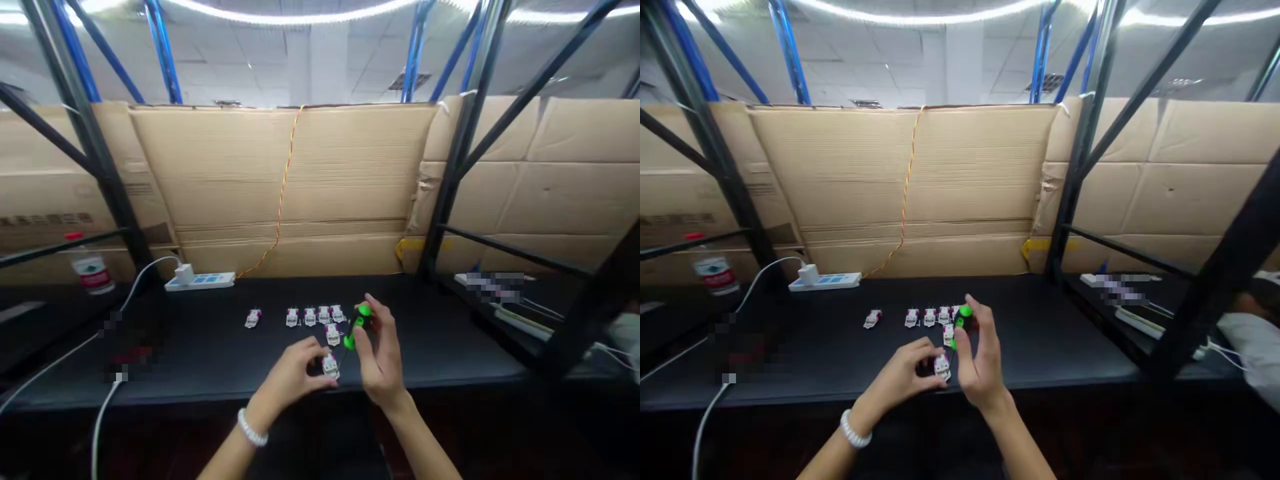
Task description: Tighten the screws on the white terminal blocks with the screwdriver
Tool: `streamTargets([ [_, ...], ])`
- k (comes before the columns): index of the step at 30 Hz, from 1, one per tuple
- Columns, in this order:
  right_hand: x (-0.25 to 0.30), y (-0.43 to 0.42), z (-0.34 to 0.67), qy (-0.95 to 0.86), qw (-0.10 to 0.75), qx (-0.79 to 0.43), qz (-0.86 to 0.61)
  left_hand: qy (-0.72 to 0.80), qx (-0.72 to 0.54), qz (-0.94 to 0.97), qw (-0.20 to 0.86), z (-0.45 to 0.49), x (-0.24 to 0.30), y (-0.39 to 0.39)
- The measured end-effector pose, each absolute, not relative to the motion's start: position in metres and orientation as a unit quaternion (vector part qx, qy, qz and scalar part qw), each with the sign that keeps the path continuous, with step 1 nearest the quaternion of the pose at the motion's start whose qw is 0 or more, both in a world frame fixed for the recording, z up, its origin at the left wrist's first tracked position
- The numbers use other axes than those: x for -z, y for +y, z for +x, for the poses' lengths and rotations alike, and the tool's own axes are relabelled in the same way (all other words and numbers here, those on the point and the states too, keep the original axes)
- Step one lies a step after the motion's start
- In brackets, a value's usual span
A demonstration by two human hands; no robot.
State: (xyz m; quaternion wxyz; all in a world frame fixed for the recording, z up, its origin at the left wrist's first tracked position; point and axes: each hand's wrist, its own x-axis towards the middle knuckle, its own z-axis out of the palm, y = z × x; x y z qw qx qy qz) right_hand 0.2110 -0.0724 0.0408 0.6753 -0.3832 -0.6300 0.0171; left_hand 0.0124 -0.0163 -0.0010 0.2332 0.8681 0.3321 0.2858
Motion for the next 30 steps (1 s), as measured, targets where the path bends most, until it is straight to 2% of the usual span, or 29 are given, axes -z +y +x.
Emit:
streamTargets([
  [8,-0.037,-0.068,0.220,-0.650,0.663,-0.132,-0.347,0.313,-0.304,0.869,0.233,0.014,0.002,-0.017],
  [16,-0.046,-0.062,0.216,-0.601,0.688,0.022,-0.407,0.330,-0.293,0.866,0.233,0.013,0.001,-0.017],
  [22,-0.051,-0.073,0.214,-0.643,0.668,-0.071,-0.368,0.321,-0.293,0.870,0.234,0.013,0.003,-0.016],
  [27,-0.053,-0.074,0.214,-0.609,0.678,0.027,-0.411,0.328,-0.286,0.868,0.238,0.013,0.003,-0.016],
  [30,-0.055,-0.074,0.215,-0.614,0.669,-0.001,-0.418,0.327,-0.285,0.869,0.236,0.013,0.002,-0.016],
])
